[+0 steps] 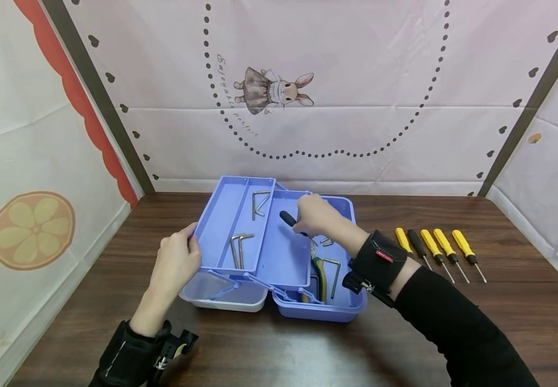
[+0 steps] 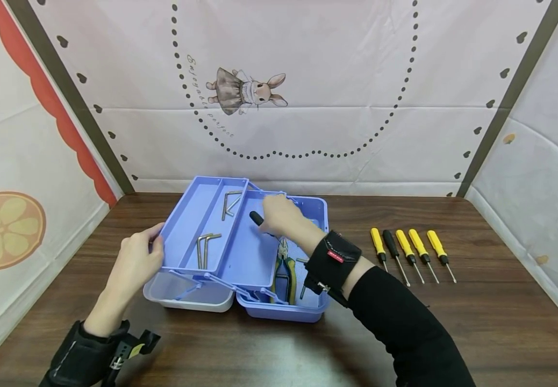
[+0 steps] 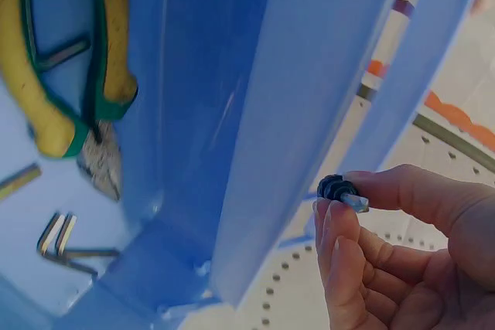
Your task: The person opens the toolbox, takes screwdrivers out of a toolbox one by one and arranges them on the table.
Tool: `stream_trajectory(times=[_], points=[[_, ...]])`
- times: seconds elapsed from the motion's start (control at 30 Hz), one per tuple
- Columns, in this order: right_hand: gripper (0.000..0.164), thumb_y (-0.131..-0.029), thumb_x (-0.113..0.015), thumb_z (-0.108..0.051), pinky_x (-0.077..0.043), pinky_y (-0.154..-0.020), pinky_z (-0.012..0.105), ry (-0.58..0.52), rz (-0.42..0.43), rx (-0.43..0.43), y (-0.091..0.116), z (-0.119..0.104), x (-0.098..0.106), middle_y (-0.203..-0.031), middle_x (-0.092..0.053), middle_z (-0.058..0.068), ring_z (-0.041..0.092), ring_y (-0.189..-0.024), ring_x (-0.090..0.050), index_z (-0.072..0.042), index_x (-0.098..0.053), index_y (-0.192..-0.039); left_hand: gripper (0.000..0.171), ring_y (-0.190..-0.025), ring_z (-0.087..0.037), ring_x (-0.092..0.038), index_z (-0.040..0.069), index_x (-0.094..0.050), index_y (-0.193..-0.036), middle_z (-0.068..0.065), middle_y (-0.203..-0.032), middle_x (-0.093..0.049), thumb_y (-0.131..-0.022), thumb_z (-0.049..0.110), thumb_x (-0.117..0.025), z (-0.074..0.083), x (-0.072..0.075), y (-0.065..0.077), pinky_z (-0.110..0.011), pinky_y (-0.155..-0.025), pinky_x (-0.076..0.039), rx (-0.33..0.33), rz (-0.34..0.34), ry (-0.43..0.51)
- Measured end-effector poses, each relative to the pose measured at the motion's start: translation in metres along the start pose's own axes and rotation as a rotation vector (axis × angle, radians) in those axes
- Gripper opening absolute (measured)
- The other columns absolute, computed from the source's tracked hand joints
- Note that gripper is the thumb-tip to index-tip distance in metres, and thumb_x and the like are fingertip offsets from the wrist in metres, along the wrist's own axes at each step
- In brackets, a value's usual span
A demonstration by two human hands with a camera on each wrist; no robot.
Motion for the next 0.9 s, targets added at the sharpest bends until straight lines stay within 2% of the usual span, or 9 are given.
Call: stream_trajectory(times=[0.17,0.4,0.6,0.73,0.9], points=[[0.015,-0.076,-0.063,-0.012,-0.043,-0.046,0.02,-0.013,0.016,-0.002,0.01,0.017,0.015,-0.051,-0.06,0.002,0.014,-0.049,-0.059,-0.003,-0.07,-0.067,0.036,-0.091,-0.041,-0.056,-0.017,-0.045,-0.119,-0.035,-0.107,-0.052,-0.089,0.001,-0.038,0.0,0.0,0.0,-0.049,-0.068,-0.048,0.0,-0.001,-0.002],[0.012,-0.077,-0.063,-0.011,-0.047,-0.049,0.023,-0.168,0.076,-0.036,0.029,0.049,0.037,-0.059,-0.062,0.005,0.015,-0.05,-0.059,0.0,-0.066,-0.074,0.036,-0.091,-0.041,-0.056,-0.017,-0.044,-0.119,-0.035,-0.108,-0.052,-0.089,0.001,-0.037,0.0,0.0,0.0,-0.048,-0.068,-0.048,0.002,-0.007,0.001],[0.013,-0.077,-0.062,-0.009,-0.042,-0.046,0.023,-0.157,0.125,-0.018,0.044,0.078,0.051,-0.054,-0.06,0.003,0.013,-0.046,-0.055,0.001,-0.066,-0.071,0.036,-0.09,-0.04,-0.057,-0.017,-0.045,-0.119,-0.035,-0.108,-0.052,-0.089,0.001,-0.038,0.001,0.0,0.0,-0.047,-0.066,-0.049,-0.003,-0.002,0.0],[0.015,-0.076,-0.062,-0.01,-0.043,-0.047,0.024,-0.141,0.131,-0.031,0.054,0.103,0.053,-0.053,-0.06,0.004,0.013,-0.046,-0.056,0.003,-0.067,-0.07,0.036,-0.089,-0.04,-0.057,-0.017,-0.045,-0.118,-0.035,-0.108,-0.052,-0.089,0.001,-0.037,0.001,0.0,-0.001,-0.047,-0.065,-0.049,-0.006,0.005,-0.006],[0.019,-0.079,-0.061,-0.01,-0.049,-0.051,0.028,-0.186,0.076,-0.15,0.064,0.143,0.04,-0.058,-0.062,0.008,0.012,-0.048,-0.057,0.008,-0.065,-0.078,0.036,-0.089,-0.04,-0.057,-0.017,-0.045,-0.118,-0.035,-0.107,-0.052,-0.089,0.001,-0.037,0.0,0.0,0.0,-0.047,-0.065,-0.049,-0.006,0.007,-0.011]])
Point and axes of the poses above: each hand's wrist, its own y-axis away from the middle knuckle, its own x-axis out of the back of the hand, z = x × y, the point moved 10 cm from there along -y, towards the middle knuckle
